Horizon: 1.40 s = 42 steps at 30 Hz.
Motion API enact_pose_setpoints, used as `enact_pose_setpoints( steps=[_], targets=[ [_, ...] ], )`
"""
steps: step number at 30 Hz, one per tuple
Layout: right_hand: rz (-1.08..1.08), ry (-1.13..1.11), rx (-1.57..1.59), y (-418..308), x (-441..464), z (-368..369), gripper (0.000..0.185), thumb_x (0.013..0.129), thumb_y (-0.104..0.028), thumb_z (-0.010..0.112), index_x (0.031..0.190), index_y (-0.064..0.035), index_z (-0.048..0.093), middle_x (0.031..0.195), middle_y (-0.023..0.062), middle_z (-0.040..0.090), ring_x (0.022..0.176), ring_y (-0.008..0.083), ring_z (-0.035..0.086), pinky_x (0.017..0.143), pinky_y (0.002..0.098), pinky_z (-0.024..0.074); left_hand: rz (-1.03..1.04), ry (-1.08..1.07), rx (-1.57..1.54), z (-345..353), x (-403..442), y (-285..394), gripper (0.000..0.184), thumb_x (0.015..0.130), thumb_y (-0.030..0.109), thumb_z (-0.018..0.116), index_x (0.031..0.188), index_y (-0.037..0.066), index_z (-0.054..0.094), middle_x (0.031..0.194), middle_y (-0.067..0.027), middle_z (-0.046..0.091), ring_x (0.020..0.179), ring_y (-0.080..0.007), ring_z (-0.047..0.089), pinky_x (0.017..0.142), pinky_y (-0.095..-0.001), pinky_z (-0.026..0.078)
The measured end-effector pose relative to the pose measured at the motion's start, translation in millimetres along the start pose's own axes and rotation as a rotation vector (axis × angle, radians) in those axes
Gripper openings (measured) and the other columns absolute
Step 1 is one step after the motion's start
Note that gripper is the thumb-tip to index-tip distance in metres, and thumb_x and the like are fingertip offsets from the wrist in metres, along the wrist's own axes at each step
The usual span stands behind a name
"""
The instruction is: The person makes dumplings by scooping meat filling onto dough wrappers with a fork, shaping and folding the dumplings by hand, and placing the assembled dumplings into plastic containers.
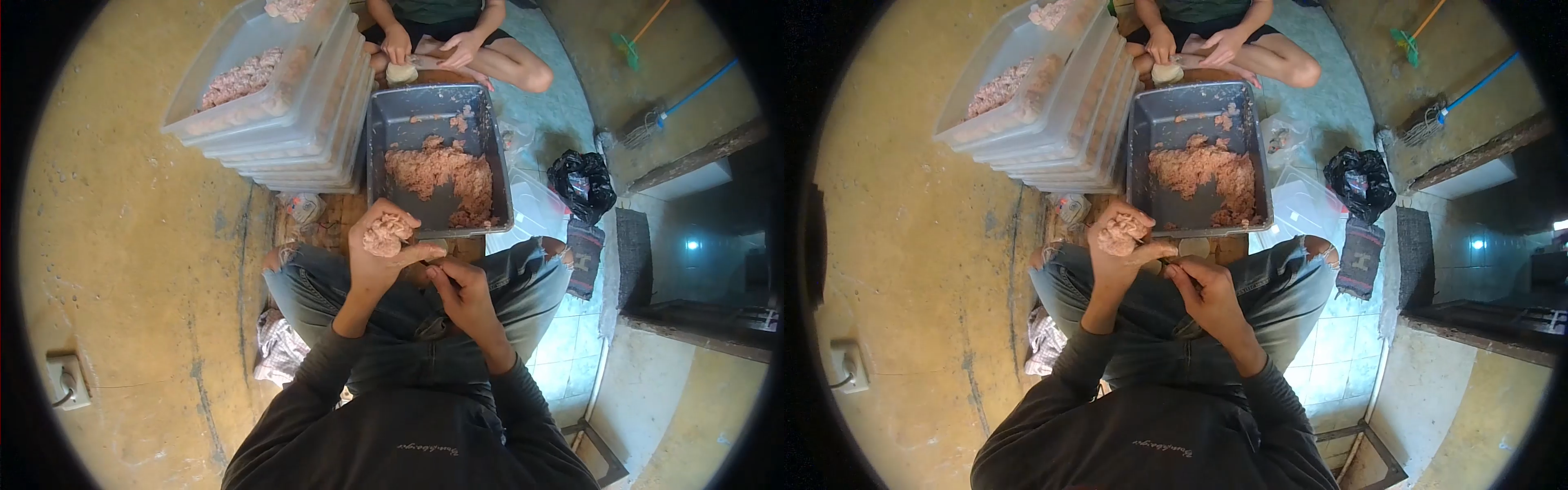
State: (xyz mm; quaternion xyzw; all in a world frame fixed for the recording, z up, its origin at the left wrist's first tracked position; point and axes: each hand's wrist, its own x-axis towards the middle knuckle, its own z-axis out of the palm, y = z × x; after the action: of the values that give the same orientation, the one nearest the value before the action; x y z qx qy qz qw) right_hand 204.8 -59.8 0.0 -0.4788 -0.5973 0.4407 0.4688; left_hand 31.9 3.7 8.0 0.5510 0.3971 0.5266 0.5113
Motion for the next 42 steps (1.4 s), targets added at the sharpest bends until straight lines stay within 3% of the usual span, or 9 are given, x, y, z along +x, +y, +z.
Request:
enact_pose_setpoints(
  steps=[6,8,10,17,24,27,32,34,42],
  targets=[
    [-0.039,-0.173,-0.15,-23.9,8.7,-28.4,0.012,0.095,-0.005,0.07,0.088,0.0041,0.069,0.08,0.018,0.068,0.068,0.034,0.067,0.06,0.0384,0.0497,-0.339,-0.572,-0.525,-44.4,24.2,31.2,0.092,0.067,0.002,0.094,0.147,-0.004,0.049,0.106,-0.0123,0.072,0.092,-0.0171,0.071,0.077,-0.0258,0.06],
    [-0.03,-0.14,-0.275,0.0,14.9,-21.4,0.012,0.095,-0.006,0.07,0.087,0.0034,0.068,0.079,0.0186,0.068,0.068,0.0354,0.067,0.06,0.0395,0.0493,-0.614,-0.617,-0.446,-49.0,23.7,2.9,0.082,0.076,0.011,0.09,0.146,-0.005,0.049,0.105,-0.014,0.072,0.092,-0.0199,0.073,0.073,-0.0287,0.062],
    [-0.047,-0.083,-0.411,3.3,21.0,-22.8,0.012,0.095,-0.006,0.071,0.086,0.0028,0.068,0.077,0.0192,0.067,0.067,0.0369,0.066,0.06,0.0405,0.049,-0.496,-0.248,-0.486,-34.4,19.1,-46.3,0.062,0.082,0.016,0.086,0.134,-0.004,0.059,0.099,-0.0138,0.07,0.074,-0.0168,0.07,0.068,-0.0278,0.058],
    [-0.027,0.046,-0.147,10.0,1.1,-1.7,0.011,0.094,-0.007,0.071,0.089,0.0022,0.068,0.078,0.0192,0.064,0.07,0.0383,0.065,0.062,0.0435,0.0494,0.084,0.112,-0.148,7.4,4.3,-38.0,0.057,0.06,0.006,0.101,0.099,0.003,0.06,0.085,-0.0004,0.064,0.07,-0.0059,0.058,0.064,-0.0226,0.047],
    [-0.183,0.039,-0.225,1.1,1.7,-21.3,0.012,0.093,-0.01,0.073,0.091,0.0019,0.07,0.078,0.0196,0.065,0.073,0.0375,0.067,0.064,0.0436,0.0515,-0.285,-0.237,-0.3,-25.1,16.0,17.0,0.055,0.063,0.006,0.097,0.106,-0.002,0.064,0.093,-0.009,0.07,0.078,-0.0145,0.068,0.058,-0.0245,0.053],
    [-0.101,-0.135,-0.406,25.9,13.4,-21.5,0.014,0.093,-0.015,0.074,0.092,-0.0013,0.074,0.073,0.0187,0.067,0.069,0.037,0.068,0.062,0.0434,0.0527,-0.628,-0.482,-0.338,-38.0,22.2,-20.7,0.061,0.081,0.01,0.089,0.134,-0.003,0.064,0.097,-0.0082,0.073,0.077,-0.0126,0.067,0.073,-0.0257,0.057],
    [-0.118,0.063,-0.452,-15.0,12.2,-35.6,0.023,0.096,-0.022,0.071,0.081,-0.0047,0.071,0.066,0.0169,0.065,0.061,0.0388,0.066,0.055,0.0459,0.0509,-0.355,-0.174,-0.036,-34.0,4.5,-29.4,0.026,0.08,0.007,0.086,0.1,-0.001,0.072,0.085,-0.0044,0.074,0.074,-0.0111,0.066,0.072,-0.0265,0.055],
    [-0.115,-0.029,-0.494,-14.2,14.7,-24.2,0.027,0.096,-0.023,0.07,0.077,-0.0047,0.069,0.066,0.0182,0.065,0.061,0.0389,0.067,0.055,0.0462,0.0507,-0.015,-0.366,0.326,-33.6,11.4,-37.6,0.024,0.075,0.003,0.085,0.094,0.002,0.069,0.084,-0.0059,0.073,0.074,-0.0111,0.066,0.071,-0.0289,0.054],
    [-0.045,-0.144,-0.736,-41.4,27.1,-36.2,0.028,0.097,-0.024,0.069,0.077,-0.005,0.069,0.064,0.0195,0.063,0.06,0.0403,0.064,0.054,0.048,0.0488,-0.053,-0.245,0.223,-27.2,9.2,-56.7,0.025,0.07,0.0,0.083,0.089,0.003,0.066,0.081,-0.0059,0.071,0.075,-0.0108,0.065,0.07,-0.029,0.052]
  ],
)
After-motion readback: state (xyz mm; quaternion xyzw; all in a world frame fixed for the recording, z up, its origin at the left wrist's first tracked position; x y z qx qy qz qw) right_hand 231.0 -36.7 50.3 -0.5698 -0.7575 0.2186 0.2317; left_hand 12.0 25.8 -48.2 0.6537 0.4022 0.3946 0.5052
